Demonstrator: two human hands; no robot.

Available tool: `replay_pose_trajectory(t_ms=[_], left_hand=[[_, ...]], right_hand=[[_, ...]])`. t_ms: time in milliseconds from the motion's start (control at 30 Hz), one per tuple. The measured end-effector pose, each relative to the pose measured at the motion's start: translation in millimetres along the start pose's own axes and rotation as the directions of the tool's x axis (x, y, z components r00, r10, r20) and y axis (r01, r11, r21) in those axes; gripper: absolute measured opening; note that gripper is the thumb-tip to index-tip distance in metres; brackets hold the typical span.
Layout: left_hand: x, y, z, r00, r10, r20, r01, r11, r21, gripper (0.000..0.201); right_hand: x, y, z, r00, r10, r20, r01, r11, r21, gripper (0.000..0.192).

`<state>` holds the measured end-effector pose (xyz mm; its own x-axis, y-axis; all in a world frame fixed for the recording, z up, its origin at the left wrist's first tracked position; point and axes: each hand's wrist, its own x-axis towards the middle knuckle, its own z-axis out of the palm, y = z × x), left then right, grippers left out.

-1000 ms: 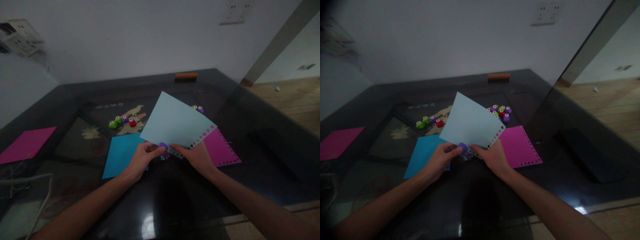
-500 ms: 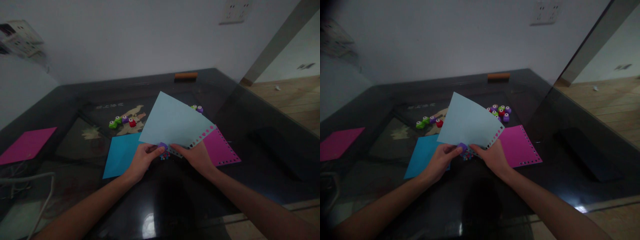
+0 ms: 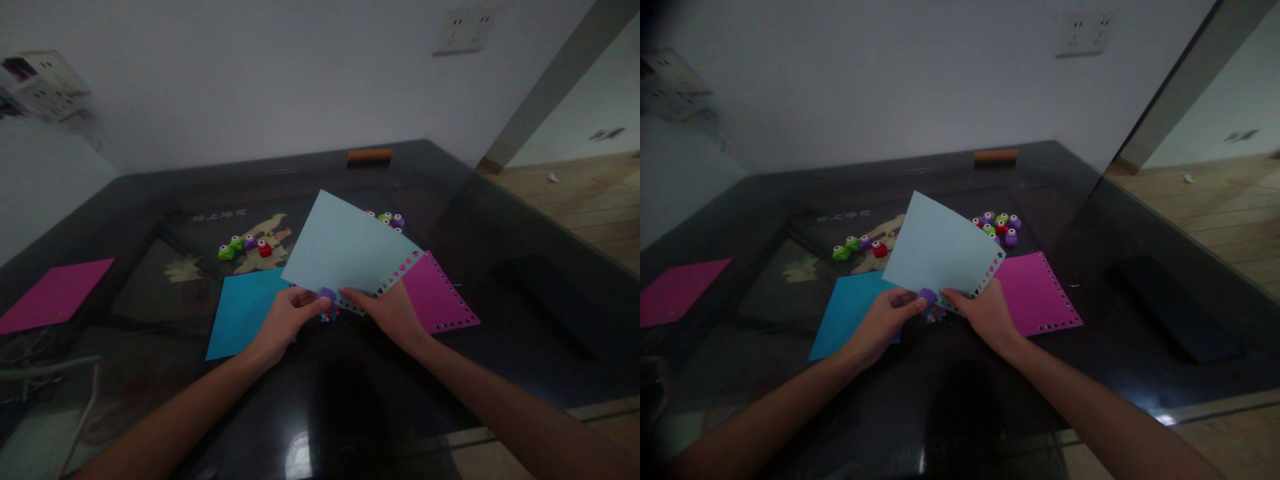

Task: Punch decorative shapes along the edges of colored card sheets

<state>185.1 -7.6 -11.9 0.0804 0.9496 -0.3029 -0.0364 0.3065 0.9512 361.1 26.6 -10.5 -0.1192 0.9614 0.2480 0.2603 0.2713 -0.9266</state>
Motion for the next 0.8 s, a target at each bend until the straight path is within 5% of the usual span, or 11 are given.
replay_pose_trajectory(t_ms=[800], left_hand=[[-1.8,3.2,1.8,1.000,-0.009,0.011,0.010,0.999,-0.037,0.025]], right_hand=[[-0.8,-3.5,-2.3,1.000,0.006,0.000,-0.006,1.000,0.002,0.032]])
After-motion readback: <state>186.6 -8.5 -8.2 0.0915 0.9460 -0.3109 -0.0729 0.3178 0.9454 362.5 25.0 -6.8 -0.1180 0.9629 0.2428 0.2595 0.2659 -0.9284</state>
